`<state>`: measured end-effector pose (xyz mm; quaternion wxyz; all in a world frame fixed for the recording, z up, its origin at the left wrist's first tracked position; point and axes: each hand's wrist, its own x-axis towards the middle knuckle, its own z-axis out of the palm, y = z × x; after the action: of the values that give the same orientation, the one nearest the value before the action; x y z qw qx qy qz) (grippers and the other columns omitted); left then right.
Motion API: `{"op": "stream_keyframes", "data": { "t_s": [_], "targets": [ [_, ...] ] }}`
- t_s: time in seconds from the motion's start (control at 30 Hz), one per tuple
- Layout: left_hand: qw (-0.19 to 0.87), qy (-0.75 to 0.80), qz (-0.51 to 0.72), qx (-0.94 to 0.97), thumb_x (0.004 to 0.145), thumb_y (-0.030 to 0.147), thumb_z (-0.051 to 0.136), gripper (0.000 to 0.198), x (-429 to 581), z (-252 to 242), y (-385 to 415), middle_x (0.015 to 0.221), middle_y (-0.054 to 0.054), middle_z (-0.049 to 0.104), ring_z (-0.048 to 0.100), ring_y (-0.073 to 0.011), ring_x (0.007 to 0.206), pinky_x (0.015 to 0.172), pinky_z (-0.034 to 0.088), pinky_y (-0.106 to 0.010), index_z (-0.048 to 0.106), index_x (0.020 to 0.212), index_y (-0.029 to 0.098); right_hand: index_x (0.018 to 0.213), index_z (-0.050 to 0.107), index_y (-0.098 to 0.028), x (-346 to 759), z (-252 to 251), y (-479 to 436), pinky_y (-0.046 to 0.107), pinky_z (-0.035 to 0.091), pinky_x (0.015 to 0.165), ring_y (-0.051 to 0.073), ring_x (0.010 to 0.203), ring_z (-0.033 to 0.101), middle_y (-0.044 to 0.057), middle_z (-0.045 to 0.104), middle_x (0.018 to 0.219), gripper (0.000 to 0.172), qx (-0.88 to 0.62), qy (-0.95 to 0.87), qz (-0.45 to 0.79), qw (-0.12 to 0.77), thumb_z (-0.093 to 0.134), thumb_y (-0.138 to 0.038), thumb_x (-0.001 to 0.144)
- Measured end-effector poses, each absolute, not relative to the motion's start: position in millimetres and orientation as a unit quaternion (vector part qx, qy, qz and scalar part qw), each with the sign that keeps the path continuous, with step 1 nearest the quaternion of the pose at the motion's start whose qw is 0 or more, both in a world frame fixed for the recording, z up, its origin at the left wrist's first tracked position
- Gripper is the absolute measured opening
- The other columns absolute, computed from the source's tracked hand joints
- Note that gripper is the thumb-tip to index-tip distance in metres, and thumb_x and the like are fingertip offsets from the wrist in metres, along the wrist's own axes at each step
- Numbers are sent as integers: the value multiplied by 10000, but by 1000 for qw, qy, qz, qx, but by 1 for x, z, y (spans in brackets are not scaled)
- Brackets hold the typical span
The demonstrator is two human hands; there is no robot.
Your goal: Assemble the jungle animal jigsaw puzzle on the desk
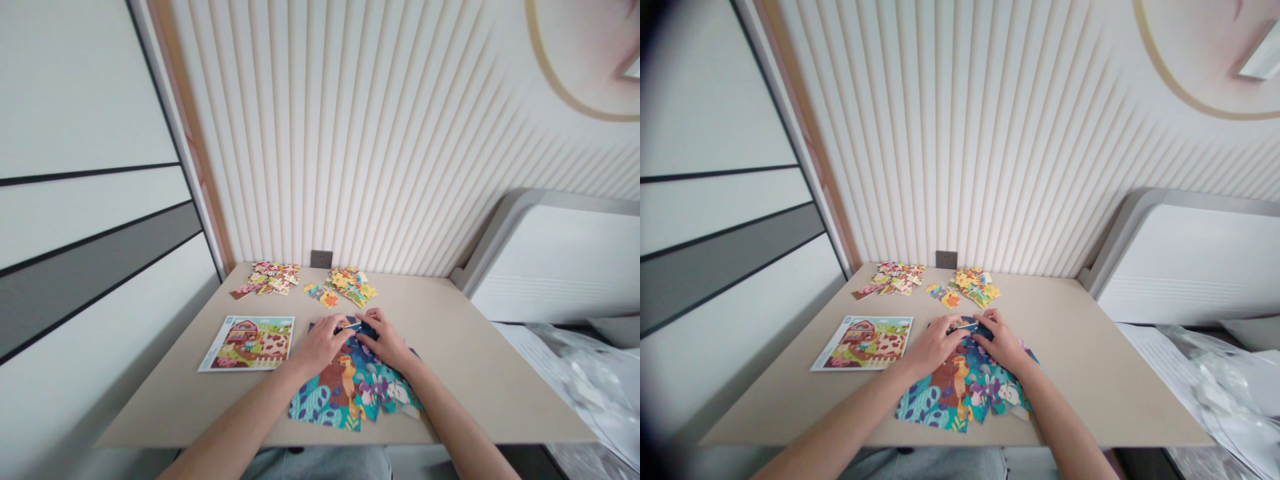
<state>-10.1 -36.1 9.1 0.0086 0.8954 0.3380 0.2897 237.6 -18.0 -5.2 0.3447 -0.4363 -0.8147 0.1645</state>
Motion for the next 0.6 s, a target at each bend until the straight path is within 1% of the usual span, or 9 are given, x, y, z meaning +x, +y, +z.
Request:
{"op": "stream_keyframes", "data": {
  "t_s": [0.07,0.1,0.23,0.3,0.37,0.4,0.47,0.53,0.6],
  "targets": [
    [14,341,305,889,1019,197,510,270,-9,8,-35,1337,-81,522,517,-262,1254,1068,451,-433,612,1258,267,1281,677,-293,239,-4,-17,445,529,985,253,1082,611,91,598,1124,332,-437,-810,166,355,595,-373,969],
    [18,343,308,887,1016,196,513,267,-9,7,-34,1325,-80,528,520,-260,1249,1063,454,-429,614,1251,269,1237,696,-284,241,-4,-16,443,540,959,251,1051,623,93,616,1102,299,-438,-807,167,359,561,-379,987],
    [42,371,284,883,994,199,550,228,-9,2,-27,1140,-64,584,582,-236,1099,964,498,-401,632,1198,262,1128,714,-250,252,-3,-11,450,543,925,261,1014,651,99,683,1082,306,-467,-771,164,400,502,-439,1012],
    [49,381,271,883,987,201,561,204,-10,-1,-24,1089,-58,582,590,-230,1052,931,504,-393,641,1166,256,1149,700,-241,257,-3,-11,439,558,878,261,967,669,92,703,1058,332,-493,-728,183,440,533,-482,992],
    [51,378,270,884,984,184,556,199,-10,-3,-23,1101,-61,572,584,-230,1062,936,501,-391,643,1150,250,1222,669,-234,259,-3,-13,417,579,805,248,883,688,81,718,1010,388,-502,-692,226,466,548,-511,980],
    [51,374,274,885,982,171,551,206,-10,-3,-24,1116,-63,565,578,-231,1077,946,498,-392,641,1149,250,1257,655,-237,259,-3,-14,415,583,803,247,885,694,79,723,1020,410,-495,-692,245,465,551,-517,977],
    [54,368,290,882,976,155,546,220,-10,-2,-26,1152,-68,551,567,-235,1110,975,492,-401,634,1153,252,1327,627,-257,258,-3,-16,450,562,918,268,1042,682,93,708,1167,453,-470,-731,253,424,582,-518,959],
    [63,365,307,876,971,162,550,212,-10,0,-29,1170,-71,541,564,-241,1128,996,490,-415,627,1148,252,1398,586,-279,254,-2,-18,499,470,1075,297,1252,591,108,630,1361,529,-449,-789,226,353,635,-514,927],
    [78,366,321,870,973,175,546,205,-9,0,-30,1174,-73,533,569,-242,1126,1002,495,-424,618,1150,250,1462,529,-285,251,-2,-20,535,399,1136,317,1334,525,118,571,1447,612,-439,-828,197,289,660,-515,911]
  ]
}}
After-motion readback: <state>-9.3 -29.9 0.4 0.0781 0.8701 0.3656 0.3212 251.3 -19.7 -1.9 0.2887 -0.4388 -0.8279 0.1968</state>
